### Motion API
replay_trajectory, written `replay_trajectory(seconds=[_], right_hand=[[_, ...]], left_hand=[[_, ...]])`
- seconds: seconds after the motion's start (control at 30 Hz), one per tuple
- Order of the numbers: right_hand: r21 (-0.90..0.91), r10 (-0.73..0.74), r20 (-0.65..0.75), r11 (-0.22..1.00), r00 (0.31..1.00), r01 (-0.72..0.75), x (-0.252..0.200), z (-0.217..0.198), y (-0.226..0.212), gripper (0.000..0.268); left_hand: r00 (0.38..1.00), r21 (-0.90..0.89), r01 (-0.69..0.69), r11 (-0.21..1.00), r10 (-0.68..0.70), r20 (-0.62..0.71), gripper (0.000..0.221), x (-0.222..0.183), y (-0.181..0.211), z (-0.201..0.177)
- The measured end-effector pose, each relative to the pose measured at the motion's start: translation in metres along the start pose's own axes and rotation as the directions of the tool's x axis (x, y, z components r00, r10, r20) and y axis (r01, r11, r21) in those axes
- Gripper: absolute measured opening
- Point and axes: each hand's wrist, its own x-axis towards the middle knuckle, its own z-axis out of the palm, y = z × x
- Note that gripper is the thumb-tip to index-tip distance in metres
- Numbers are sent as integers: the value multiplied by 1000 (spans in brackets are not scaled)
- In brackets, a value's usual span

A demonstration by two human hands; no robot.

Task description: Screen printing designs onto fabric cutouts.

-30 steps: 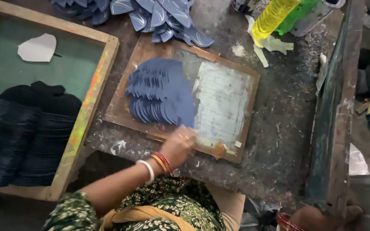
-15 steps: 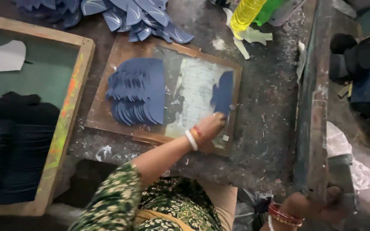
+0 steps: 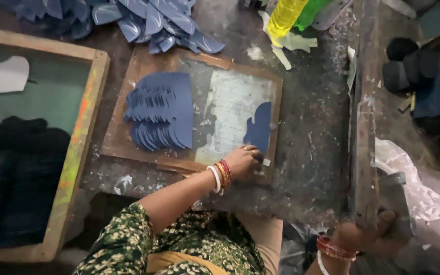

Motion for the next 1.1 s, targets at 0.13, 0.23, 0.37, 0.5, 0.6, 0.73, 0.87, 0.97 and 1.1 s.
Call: replay_trajectory(seconds=[0.13,0.23,0.37,0.5,0.6,0.73,0.87,0.97,1.1], right_hand=[[155,135,24,978,991,-137,1,4,-34,44],[199,216,66,954,974,-225,-6,4,-51,46],[105,210,148,968,966,-227,-13,14,-73,47],[171,-35,439,984,898,-46,-30,24,-107,33],[281,-251,622,956,741,88,-41,37,-126,24],[364,-364,786,926,500,102,-38,104,-105,28],[248,-313,894,942,322,228,-24,227,-59,19],[287,-347,901,927,261,242,-5,298,-51,25],[397,-447,869,886,214,238,-30,345,-6,41]], left_hand=[[999,-4,1,1000,-1,-43,24,-1,-1,7],[1000,3,-1,1000,1,-11,22,-1,-1,10],[999,140,-37,990,40,-19,22,-14,32,-3],[992,-367,-59,928,14,-124,24,-43,73,-39],[925,-828,258,498,-373,64,32,-82,59,-29],[764,-602,589,539,-614,198,50,-106,61,-41],[747,-31,651,758,-633,206,57,-103,47,-41],[766,86,593,801,-594,247,59,-94,37,-48],[775,112,565,817,-573,268,62,-93,30,-46]])
